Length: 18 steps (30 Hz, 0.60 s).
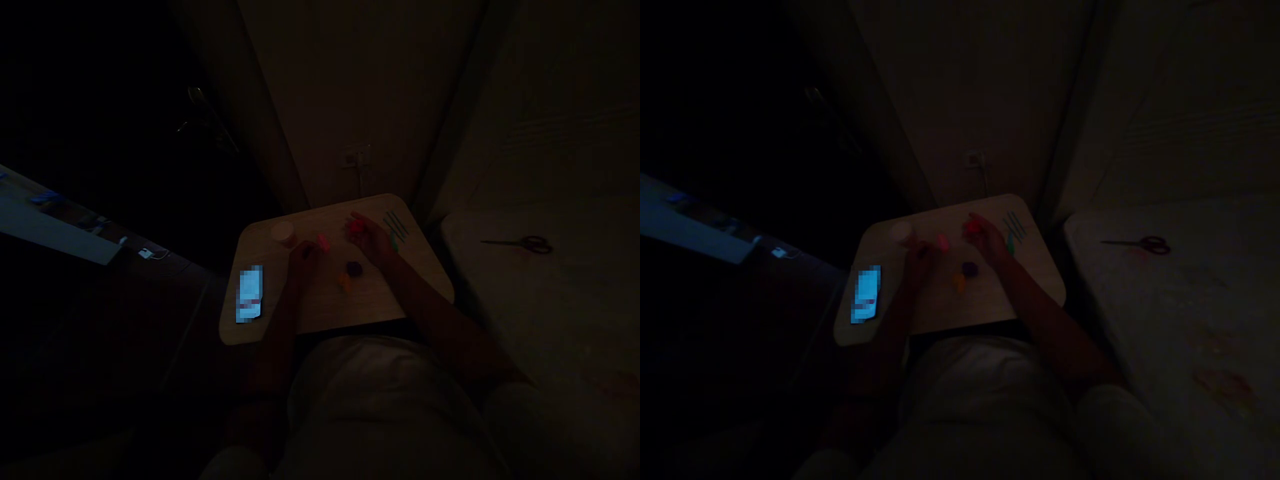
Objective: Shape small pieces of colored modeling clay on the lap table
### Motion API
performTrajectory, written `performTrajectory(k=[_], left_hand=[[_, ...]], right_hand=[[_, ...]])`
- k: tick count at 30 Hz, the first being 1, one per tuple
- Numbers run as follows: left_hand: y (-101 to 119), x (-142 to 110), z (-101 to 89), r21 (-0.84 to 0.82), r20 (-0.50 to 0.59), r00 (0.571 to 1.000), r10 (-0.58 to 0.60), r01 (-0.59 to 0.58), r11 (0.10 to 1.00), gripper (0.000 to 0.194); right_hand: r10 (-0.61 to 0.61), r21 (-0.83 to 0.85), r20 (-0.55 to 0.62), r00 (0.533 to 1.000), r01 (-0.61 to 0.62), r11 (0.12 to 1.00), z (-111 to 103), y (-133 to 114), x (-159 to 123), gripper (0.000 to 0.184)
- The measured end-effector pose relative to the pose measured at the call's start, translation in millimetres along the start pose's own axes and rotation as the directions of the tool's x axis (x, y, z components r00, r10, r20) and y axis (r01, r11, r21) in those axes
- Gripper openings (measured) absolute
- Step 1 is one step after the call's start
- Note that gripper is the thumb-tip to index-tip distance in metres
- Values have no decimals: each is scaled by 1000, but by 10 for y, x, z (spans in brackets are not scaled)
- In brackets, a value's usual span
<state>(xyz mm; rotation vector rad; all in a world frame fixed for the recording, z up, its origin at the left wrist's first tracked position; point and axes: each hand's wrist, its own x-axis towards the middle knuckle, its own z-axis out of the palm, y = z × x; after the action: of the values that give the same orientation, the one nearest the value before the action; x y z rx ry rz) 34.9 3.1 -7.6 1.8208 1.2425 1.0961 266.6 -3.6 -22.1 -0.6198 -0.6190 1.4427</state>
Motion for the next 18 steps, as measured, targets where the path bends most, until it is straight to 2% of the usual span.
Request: performTrajectory(k=[4, 8, 18], left_hand=[[21, 1, -2, 3, 2, 1000, -7, 7, 1000, 15], [12, -4, 7, -9, -2, 1000, 3, -3, 1000, 14], [-70, 4, 14, -3, -6, 1000, 3, -3, 1000, 15]], right_hand=[[-47, -15, -17, 999, 46, 999, -2, 45, 12, 41], [-82, -18, -38, 996, 82, 996, -9, 72, 23, 33], [-78, -79, -92, 993, 71, 994, -10, 42, 17, 32]])
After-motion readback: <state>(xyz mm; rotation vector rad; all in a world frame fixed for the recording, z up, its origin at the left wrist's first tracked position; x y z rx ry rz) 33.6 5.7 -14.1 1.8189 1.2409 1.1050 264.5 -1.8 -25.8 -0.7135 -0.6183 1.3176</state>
